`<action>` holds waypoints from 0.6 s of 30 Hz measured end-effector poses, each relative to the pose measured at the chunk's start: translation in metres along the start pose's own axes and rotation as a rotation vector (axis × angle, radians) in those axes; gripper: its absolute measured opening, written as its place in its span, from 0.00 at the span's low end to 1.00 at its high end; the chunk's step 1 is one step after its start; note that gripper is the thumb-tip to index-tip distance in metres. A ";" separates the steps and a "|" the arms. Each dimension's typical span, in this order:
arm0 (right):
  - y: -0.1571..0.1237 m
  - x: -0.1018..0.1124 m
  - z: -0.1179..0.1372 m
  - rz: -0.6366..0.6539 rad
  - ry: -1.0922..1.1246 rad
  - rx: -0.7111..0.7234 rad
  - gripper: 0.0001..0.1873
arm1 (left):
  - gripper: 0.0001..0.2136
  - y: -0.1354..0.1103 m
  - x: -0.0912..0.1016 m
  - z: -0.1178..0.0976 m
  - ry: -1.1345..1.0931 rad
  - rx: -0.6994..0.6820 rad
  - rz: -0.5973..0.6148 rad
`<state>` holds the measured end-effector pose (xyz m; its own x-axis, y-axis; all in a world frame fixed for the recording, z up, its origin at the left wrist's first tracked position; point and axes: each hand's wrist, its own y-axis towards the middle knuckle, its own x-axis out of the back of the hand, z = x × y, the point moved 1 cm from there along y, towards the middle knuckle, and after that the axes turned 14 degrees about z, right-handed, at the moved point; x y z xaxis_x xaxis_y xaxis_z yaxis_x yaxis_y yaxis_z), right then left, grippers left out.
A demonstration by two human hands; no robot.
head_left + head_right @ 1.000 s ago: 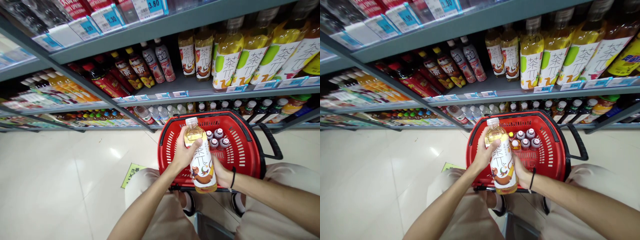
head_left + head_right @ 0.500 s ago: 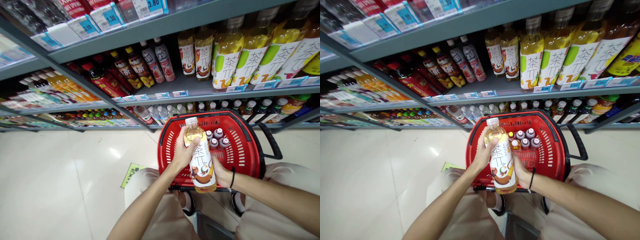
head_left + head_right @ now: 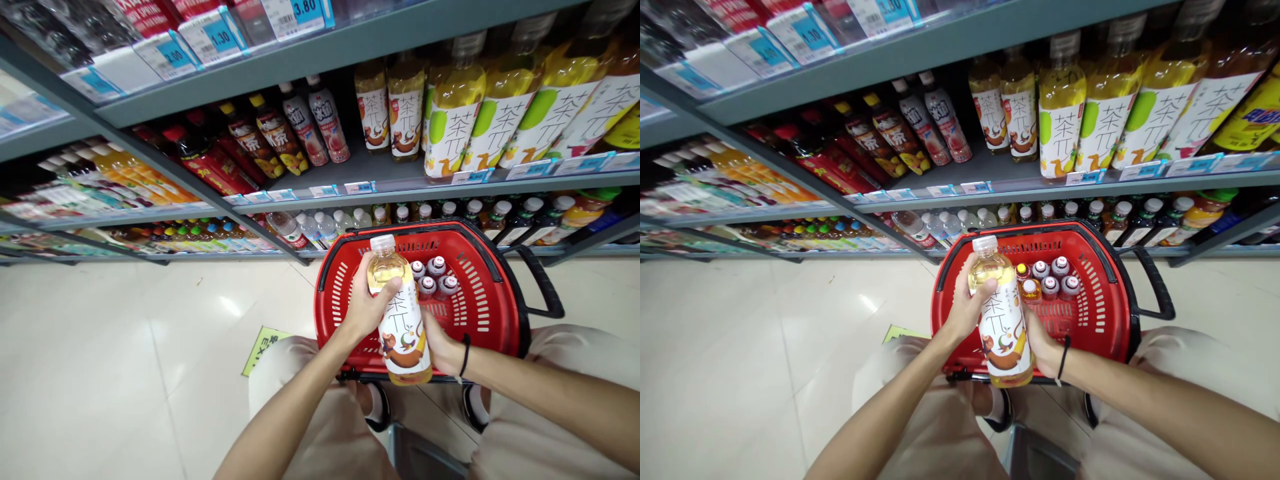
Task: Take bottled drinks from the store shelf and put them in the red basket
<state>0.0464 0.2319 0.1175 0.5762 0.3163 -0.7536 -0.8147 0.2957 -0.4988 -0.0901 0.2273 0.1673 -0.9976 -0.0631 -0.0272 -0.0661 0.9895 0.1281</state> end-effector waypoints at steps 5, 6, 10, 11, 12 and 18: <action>-0.001 -0.006 0.003 -0.032 0.070 -0.012 0.24 | 0.30 -0.001 0.000 0.000 -0.014 0.016 -0.002; -0.002 -0.008 0.004 -0.041 0.083 -0.015 0.25 | 0.30 -0.001 0.000 0.000 -0.015 0.010 -0.004; -0.003 -0.011 0.006 -0.105 0.122 -0.033 0.26 | 0.30 -0.001 0.001 0.000 -0.010 -0.010 -0.001; -0.004 -0.011 0.006 -0.117 0.129 -0.037 0.25 | 0.30 -0.001 0.000 -0.001 -0.009 -0.007 0.000; -0.004 -0.011 0.006 -0.125 0.132 -0.039 0.25 | 0.30 -0.001 0.000 -0.001 -0.010 -0.002 -0.001; -0.003 -0.010 0.005 -0.066 0.092 -0.039 0.26 | 0.29 0.000 -0.001 -0.005 -0.014 0.026 -0.009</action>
<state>0.0437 0.2319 0.1285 0.6214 0.2124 -0.7541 -0.7783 0.2777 -0.5632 -0.0890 0.2265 0.1718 -0.9966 -0.0705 -0.0423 -0.0744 0.9920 0.1018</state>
